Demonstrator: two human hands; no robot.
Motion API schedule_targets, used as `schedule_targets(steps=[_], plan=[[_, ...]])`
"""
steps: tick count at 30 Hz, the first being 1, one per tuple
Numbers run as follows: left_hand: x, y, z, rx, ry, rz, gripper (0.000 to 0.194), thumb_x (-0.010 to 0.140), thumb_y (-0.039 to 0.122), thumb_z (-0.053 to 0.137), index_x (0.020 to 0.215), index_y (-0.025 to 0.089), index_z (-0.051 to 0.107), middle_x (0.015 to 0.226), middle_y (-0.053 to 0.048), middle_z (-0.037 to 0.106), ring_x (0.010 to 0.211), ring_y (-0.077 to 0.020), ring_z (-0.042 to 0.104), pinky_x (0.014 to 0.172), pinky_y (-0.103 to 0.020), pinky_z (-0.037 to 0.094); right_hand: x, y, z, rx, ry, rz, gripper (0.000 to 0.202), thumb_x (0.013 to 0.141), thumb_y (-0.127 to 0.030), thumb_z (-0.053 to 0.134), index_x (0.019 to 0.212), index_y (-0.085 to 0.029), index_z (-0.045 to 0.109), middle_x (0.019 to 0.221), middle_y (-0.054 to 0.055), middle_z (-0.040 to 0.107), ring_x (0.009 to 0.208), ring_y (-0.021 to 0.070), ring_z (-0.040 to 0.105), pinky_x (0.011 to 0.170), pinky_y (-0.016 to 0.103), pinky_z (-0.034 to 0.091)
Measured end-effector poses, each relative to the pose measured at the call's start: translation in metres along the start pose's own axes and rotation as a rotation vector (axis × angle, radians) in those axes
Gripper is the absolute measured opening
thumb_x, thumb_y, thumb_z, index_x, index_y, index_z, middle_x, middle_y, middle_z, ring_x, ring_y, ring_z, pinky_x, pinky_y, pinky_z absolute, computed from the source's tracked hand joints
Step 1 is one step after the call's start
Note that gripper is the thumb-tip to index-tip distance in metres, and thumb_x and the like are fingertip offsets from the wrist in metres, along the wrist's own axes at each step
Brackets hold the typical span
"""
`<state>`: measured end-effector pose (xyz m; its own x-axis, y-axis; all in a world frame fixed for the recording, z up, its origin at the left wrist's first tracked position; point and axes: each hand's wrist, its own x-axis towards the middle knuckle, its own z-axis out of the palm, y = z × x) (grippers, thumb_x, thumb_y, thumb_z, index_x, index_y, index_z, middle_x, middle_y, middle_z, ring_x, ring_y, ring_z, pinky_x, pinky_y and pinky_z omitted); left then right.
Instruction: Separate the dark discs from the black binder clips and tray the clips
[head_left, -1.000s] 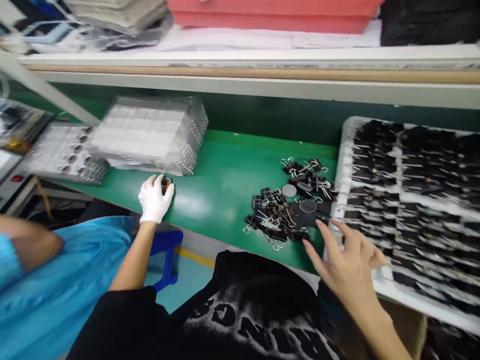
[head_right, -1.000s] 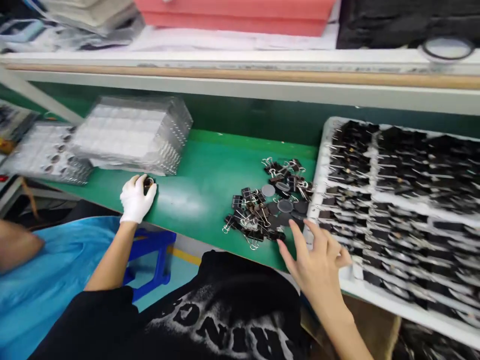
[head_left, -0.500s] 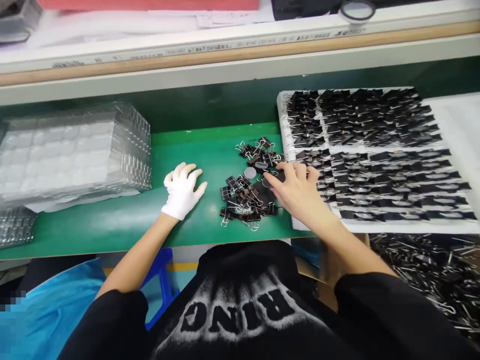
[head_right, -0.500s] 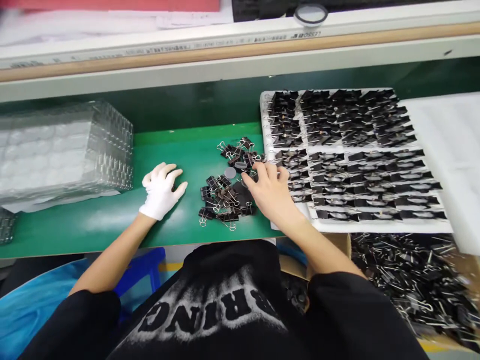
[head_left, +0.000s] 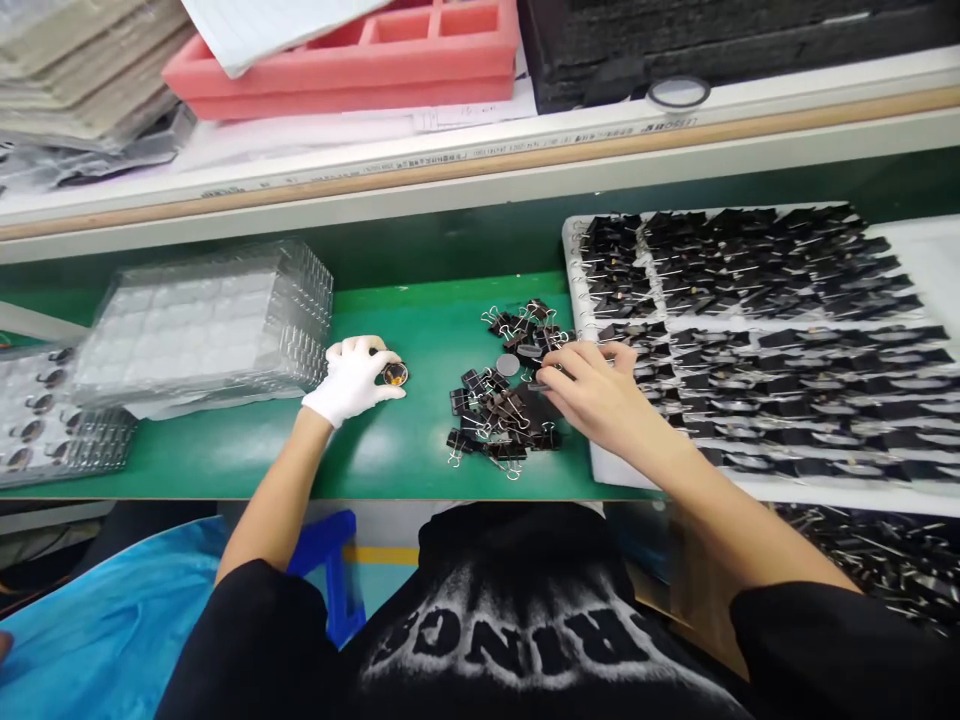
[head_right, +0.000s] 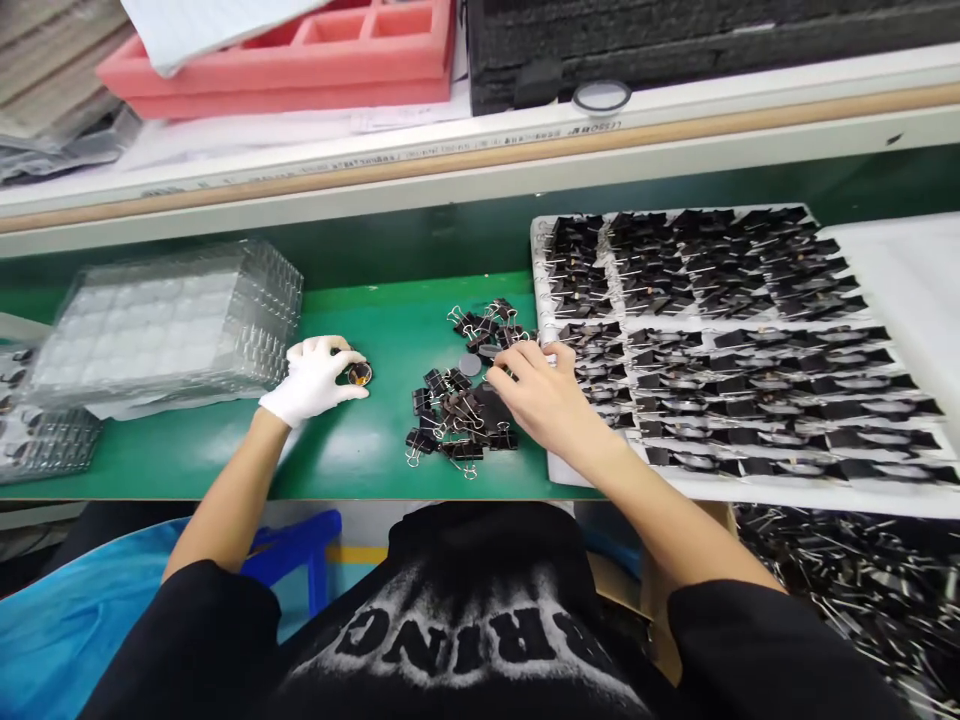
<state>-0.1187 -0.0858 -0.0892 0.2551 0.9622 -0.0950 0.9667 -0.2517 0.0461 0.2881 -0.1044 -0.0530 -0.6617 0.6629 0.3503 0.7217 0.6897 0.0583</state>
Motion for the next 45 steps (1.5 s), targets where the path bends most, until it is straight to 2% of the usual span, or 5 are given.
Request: schedule_targets(steps=[9,18,32,38,45], plan=[[-0.014,0.051,-0.002,-0.033,0.095,-0.180,0.060,0.097,0.057,0.067,0.148,0.026,0.061,0.140,-0.016,0.064,0.129,-0.0368,0.055,0.102,-0.047,0.040,-0.019,-0.023,0.000,0.356,0.275,0.045,0.014,0.103,-0.008,0.065,0.105,-0.021,0.061,0.102,-0.001,0.079,0.101,0.0189,0.071,0.090,0.040,0.033],[0.039,0.058,-0.010,0.021,-0.144,-0.095,0.027,0.106,0.038,0.055,0.100,0.020,0.074,0.104,-0.009,0.073,0.097,-0.0270,0.068,0.086,-0.038,0.046,-0.038,-0.033,0.013,0.736,0.588,0.257,0.029,0.093,0.000,0.074,0.114,-0.018,0.066,0.100,0.006,0.078,0.089,0.0162,0.074,0.082,0.030,0.059],[0.050,0.104,0.002,-0.351,0.519,0.068,0.020,0.103,0.035,0.059,0.108,0.018,0.068,0.102,-0.008,0.080,0.085,-0.0168,0.074,0.080,-0.031,0.059,-0.013,-0.051,0.006,1.705,0.399,0.828,0.028,0.090,-0.039,0.083,0.100,-0.022,0.063,0.087,0.001,0.076,0.071,0.0160,0.080,0.065,0.024,0.061],[0.043,0.174,-0.038,-0.811,0.506,0.371,0.022,0.099,0.034,0.070,0.115,0.020,0.069,0.096,-0.002,0.081,0.077,-0.0112,0.076,0.070,-0.022,0.060,-0.005,-0.071,0.018,1.478,0.561,0.887,0.030,0.087,-0.035,0.086,0.101,-0.024,0.062,0.081,-0.002,0.071,0.073,0.0143,0.074,0.070,0.026,0.061],[0.038,0.186,-0.053,-0.763,0.412,0.710,0.023,0.102,0.030,0.066,0.120,0.019,0.073,0.102,-0.003,0.082,0.085,-0.0135,0.078,0.077,-0.023,0.061,-0.021,-0.078,0.028,1.141,0.696,0.826,0.019,0.102,-0.036,0.069,0.117,-0.024,0.069,0.101,0.004,0.071,0.082,0.0154,0.073,0.071,0.028,0.062]])
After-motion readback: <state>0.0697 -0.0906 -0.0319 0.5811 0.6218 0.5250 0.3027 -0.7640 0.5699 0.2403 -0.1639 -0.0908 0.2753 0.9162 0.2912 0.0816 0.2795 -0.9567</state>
